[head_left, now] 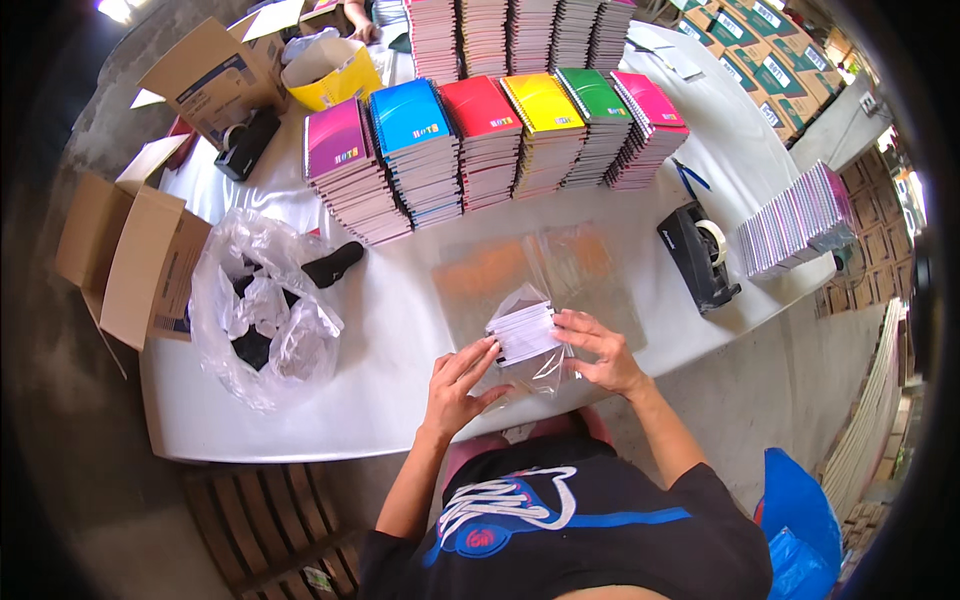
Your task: The person selects several colorful notebooks from stacks on a table, gathers them together, places them into a plastic bag, and secures the bag with tape before placing it on a stack of already packed bags.
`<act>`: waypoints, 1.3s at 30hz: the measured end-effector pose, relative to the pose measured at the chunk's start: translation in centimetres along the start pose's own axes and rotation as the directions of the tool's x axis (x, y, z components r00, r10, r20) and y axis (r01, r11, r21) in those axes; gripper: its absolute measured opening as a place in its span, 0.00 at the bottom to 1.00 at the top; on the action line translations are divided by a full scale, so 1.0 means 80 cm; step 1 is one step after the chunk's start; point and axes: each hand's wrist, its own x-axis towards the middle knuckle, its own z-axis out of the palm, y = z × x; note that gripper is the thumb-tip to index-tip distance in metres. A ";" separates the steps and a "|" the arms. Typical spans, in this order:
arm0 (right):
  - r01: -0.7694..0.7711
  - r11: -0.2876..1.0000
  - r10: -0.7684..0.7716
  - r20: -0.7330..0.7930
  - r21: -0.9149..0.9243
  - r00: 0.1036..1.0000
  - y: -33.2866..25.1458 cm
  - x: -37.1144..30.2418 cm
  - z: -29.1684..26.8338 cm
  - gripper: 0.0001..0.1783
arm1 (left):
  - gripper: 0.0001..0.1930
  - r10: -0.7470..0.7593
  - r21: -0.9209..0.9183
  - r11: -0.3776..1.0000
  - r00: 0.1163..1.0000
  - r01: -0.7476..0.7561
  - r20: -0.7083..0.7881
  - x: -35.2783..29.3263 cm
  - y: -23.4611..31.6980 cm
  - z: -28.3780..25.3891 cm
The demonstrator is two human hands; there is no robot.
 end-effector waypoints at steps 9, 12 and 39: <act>0.309 0.911 -0.170 0.431 -0.274 0.886 -0.008 0.050 -0.023 0.34 | 0.39 0.120 0.001 0.992 0.953 -0.125 0.277 0.037 -0.013 -0.028; 0.338 0.930 -0.252 0.418 -0.146 0.873 -0.003 0.060 -0.022 0.33 | 0.40 0.158 -0.006 0.986 0.911 -0.169 0.381 0.042 -0.019 -0.030; -0.284 0.947 0.319 -0.558 0.150 0.766 0.098 0.009 -0.244 0.10 | 0.40 -0.176 0.382 0.907 0.667 -0.176 0.724 0.095 0.055 -0.045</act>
